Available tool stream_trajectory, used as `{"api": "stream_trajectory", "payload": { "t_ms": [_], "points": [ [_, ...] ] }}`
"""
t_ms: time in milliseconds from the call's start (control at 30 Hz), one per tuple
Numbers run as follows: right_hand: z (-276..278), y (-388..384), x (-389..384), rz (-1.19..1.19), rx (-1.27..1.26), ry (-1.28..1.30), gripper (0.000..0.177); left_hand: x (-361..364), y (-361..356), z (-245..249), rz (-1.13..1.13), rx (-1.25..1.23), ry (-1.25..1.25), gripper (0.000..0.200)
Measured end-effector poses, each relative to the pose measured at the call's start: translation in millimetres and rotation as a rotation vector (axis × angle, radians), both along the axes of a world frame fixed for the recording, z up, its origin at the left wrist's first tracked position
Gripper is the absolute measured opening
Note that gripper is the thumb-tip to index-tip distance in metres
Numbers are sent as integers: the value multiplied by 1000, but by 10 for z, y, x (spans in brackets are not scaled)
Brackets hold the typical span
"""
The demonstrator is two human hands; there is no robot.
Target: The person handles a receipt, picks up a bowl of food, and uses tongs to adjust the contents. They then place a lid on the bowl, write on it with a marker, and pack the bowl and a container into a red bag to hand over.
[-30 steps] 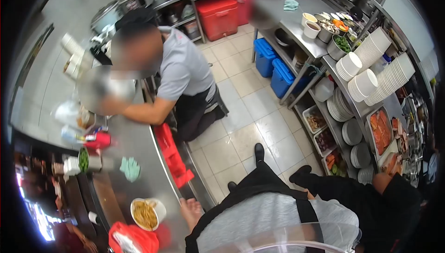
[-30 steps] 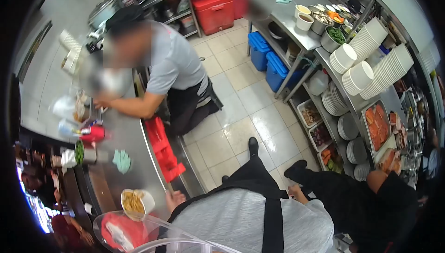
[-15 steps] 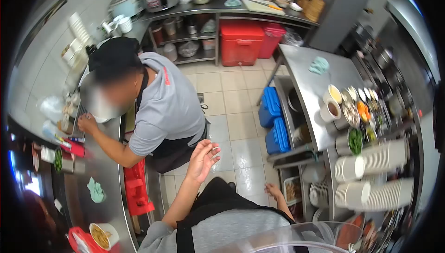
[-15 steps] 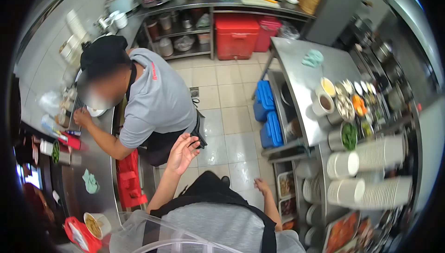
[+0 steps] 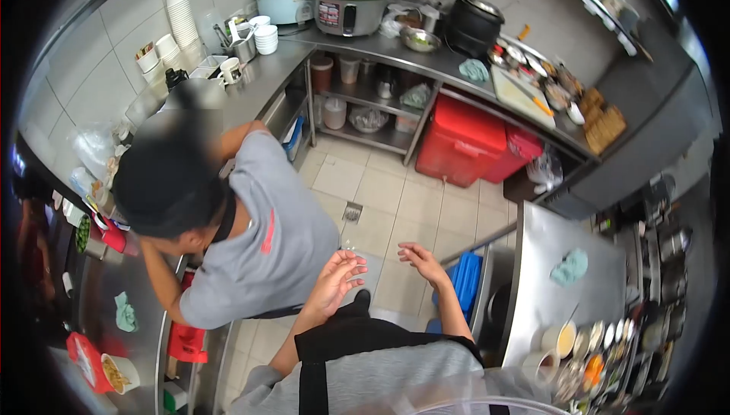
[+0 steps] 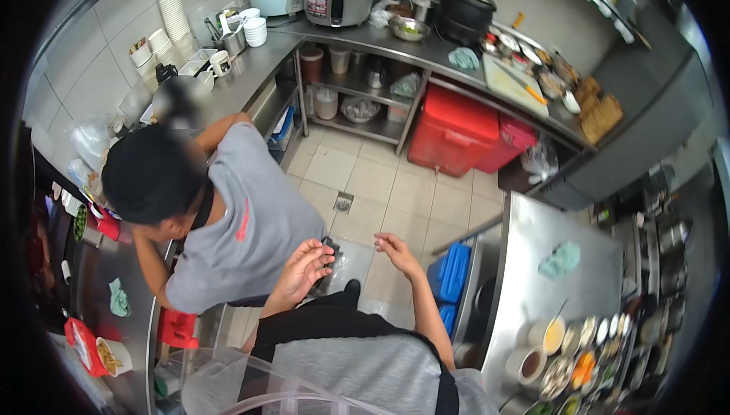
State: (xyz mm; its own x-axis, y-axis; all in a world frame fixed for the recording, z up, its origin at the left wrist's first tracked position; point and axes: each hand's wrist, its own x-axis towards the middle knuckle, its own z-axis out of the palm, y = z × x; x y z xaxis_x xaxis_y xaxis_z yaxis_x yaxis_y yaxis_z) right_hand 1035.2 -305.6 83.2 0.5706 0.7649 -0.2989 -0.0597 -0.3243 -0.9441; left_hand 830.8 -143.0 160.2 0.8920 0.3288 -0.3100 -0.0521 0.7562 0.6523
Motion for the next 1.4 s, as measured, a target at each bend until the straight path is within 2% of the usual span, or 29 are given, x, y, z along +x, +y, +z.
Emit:
{"api": "stream_trajectory", "payload": {
  "t_ms": [67, 233, 367, 467, 567, 733, 800, 867, 933, 1000, 1133, 1267, 1333, 1400],
  "points": [
    [170, -41, 408, 26, 1, -10, 33, 493, 187, 114, 22, 15, -28, 13],
    [92, -427, 1661, -189, -152, -29, 35, 1555, 681, 303, -8, 44, -152, 10],
    [76, -205, 2880, -139, -246, -92, 34, 2085, 1043, 186, 201, 36, -81, 6],
    [376, 699, 3623, -13, -181, -186, 33, 2334, 1244, 81, 416, -8, -18, 5],
    [439, 1980, 4227, 296, 43, -174, 31, 2495, 1368, 91, 543, 3, -53, 5],
    [1065, 4363, 3950, 831, 321, -272, 30, 2730, 1572, 85, 776, -43, -26, 3],
    [1239, 5209, 3687, 990, 417, -237, 32, 2848, 1767, 8, 844, -64, -17, 4],
    [1456, 5944, 3423, 1057, 434, -305, 38, 2915, 2023, -11, 905, -73, -9, 4],
    [1702, 6569, 3170, 1047, 521, -354, 46, 2988, 2353, 48, 965, -63, -27, 5],
    [1666, 7335, 3028, 1028, 611, -353, 53, 3028, 2721, 158, 1033, 27, -37, 5],
    [1544, 8599, 2866, 953, 496, -516, 63, 3092, 3210, 329, 1213, 89, -59, 6],
    [1212, 9847, 2712, 927, 477, -673, 71, 3147, 3385, 459, 1369, 182, -11, 6],
    [1268, 10186, 2598, 845, 454, -788, 70, 3204, 3376, 392, 1553, 128, 101, 6],
    [1194, 10728, 2535, 899, 332, -924, 79, 3302, 3309, 305, 1738, 95, 153, 6]
  ]
}}
